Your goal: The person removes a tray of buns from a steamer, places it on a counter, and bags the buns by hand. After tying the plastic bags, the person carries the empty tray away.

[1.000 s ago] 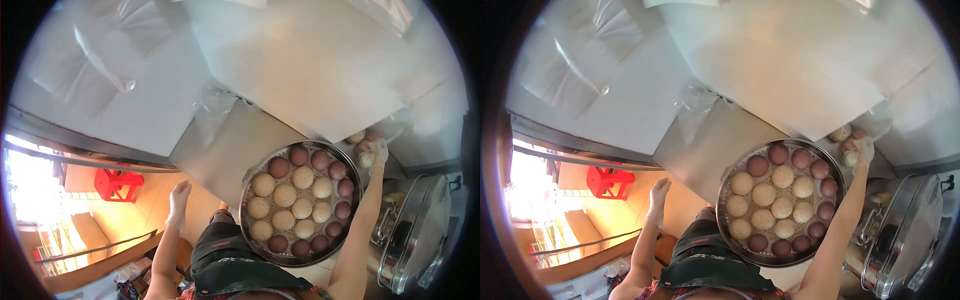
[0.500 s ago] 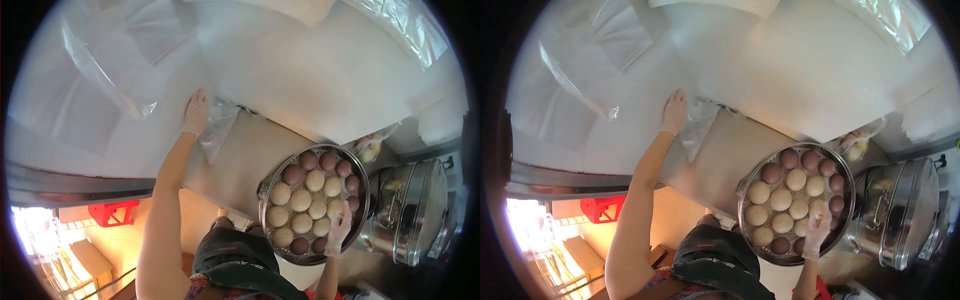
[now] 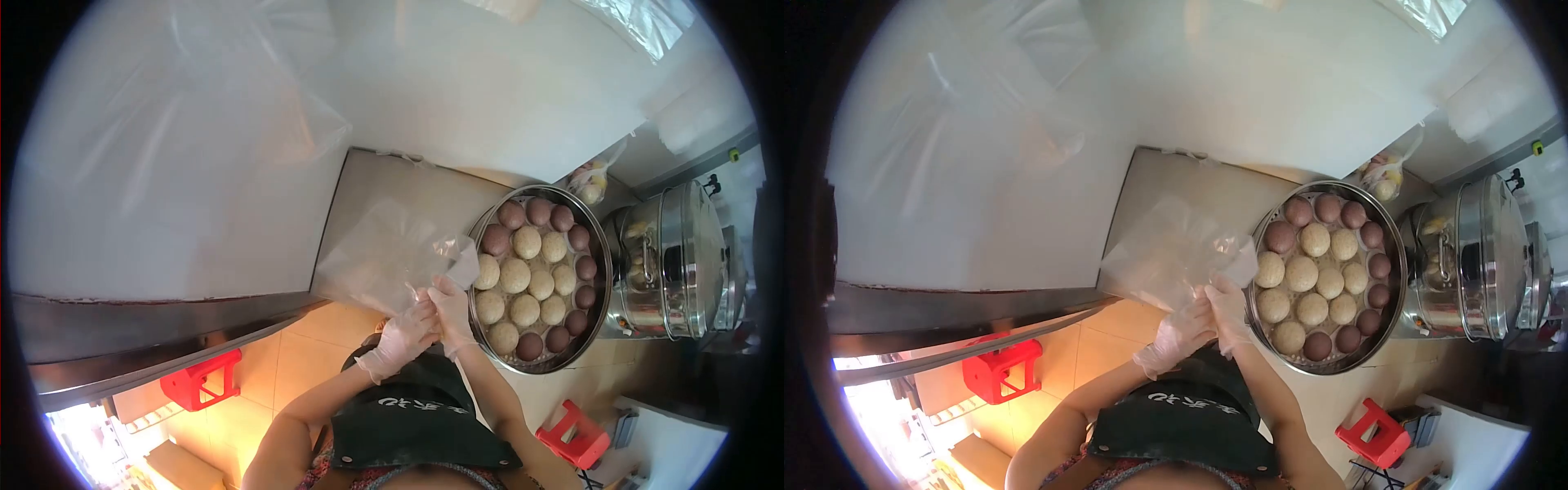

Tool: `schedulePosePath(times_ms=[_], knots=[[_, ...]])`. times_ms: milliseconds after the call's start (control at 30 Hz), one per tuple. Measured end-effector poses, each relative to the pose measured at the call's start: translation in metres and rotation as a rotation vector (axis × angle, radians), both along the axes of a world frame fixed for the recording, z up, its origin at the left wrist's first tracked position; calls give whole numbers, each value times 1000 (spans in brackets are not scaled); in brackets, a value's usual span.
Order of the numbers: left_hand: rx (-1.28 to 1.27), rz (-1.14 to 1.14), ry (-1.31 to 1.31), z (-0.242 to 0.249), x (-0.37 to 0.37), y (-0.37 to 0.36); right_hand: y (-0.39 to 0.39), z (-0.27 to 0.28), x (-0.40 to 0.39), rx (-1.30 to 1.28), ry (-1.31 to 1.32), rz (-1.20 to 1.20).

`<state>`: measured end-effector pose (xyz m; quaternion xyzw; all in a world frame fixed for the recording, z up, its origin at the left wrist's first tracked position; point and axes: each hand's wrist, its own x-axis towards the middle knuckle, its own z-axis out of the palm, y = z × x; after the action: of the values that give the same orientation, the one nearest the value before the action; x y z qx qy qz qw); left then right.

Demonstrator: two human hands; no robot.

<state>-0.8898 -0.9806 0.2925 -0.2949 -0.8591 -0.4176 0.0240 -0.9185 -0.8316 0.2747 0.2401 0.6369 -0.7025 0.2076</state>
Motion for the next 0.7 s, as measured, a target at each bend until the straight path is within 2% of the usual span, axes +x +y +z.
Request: schedulePosePath(times_ms=[33, 67, 100, 167, 200, 233, 267, 333, 367, 433, 467, 533, 567, 633, 700], knots=[[-2, -84, 2, 6, -2, -6, 0, -3, 2, 93, -55, 1], [-72, -29, -253, 13, -11, -17, 1, -8, 3, 185, -109, 2], [-142, 27, -509, 41, -30, -30, 7, -18, 6, 192, -43, 86], [-67, 103, -569, 42, -42, -38, 23, -35, 16, 202, 82, 253], [78, 123, -371, 18, -46, -36, 24, -25, 16, 280, 244, 409], [222, 143, -171, 12, -51, -34, 25, -4, 13, 357, 406, 567], [-24, 61, -13, 9, -57, -31, 26, 16, 6, 433, 570, 728], [-518, -101, 304, 30, -75, -26, 26, 46, -16, 563, 371, 1076], [-503, -172, 314, 36, -76, -26, 25, 57, -23, 619, 255, 1244], [-471, -305, 327, 42, -78, -27, 29, 72, -34, 494, 447, 1312], [-508, -301, 233, 36, -79, -29, 31, 77, -43, 427, 546, 1347], [-582, -287, 47, 14, -80, -39, 33, 86, -76, 440, 554, 1323], [-510, -200, 40, 2, -74, -50, 34, 87, -98, 445, 561, 1308], [-368, -34, 28, -22, -46, -69, 42, 21, -154, 811, 1052, 1117], [-258, 187, 13, -33, -18, -68, 11, 30, -215, 1192, 840, 960]])
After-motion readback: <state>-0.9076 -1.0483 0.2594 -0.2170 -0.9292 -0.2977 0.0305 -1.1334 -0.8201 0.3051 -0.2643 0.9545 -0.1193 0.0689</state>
